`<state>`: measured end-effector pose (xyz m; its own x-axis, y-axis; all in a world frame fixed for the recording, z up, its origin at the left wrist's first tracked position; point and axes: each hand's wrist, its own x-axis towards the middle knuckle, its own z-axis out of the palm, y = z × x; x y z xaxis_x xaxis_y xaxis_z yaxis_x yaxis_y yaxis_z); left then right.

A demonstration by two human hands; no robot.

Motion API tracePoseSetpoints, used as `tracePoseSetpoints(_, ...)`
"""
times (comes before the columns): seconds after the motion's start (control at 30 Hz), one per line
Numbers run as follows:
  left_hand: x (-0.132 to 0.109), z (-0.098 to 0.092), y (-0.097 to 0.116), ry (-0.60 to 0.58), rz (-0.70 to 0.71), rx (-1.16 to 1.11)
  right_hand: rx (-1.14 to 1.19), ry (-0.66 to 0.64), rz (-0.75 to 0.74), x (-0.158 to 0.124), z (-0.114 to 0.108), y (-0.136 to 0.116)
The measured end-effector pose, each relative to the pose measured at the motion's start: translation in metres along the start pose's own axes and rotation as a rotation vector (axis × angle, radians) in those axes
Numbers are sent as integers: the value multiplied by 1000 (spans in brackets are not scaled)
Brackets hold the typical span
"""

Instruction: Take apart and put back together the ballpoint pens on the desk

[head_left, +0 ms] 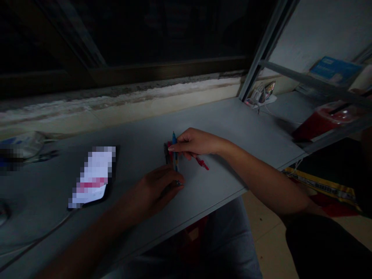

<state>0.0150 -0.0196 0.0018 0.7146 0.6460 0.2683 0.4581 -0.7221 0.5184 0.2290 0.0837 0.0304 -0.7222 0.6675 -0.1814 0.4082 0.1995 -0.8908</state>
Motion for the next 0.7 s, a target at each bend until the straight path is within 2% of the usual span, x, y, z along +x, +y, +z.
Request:
tracePoseSetpoints(0.13, 0, -1, 0, 19, -21, -11, -124, 47, 14, 0, -6, 1)
tracePoseSetpoints(0.3, 4, -1, -6, 146, -200, 129, -631, 187, 83, 0, -17, 9)
tracePoseSetpoints(0.37, 8, 0, -12, 158, -283, 194, -731, 238, 120, -1, -20, 12)
tracePoseSetpoints(0.53, 17, 4, -14, 52, -468, 280, -724, 336, 119, -2, -19, 15)
tracePoseSetpoints(0.7, 23, 4, 0, -9, -671, 366, -647, 246, -42, -1, -10, 14)
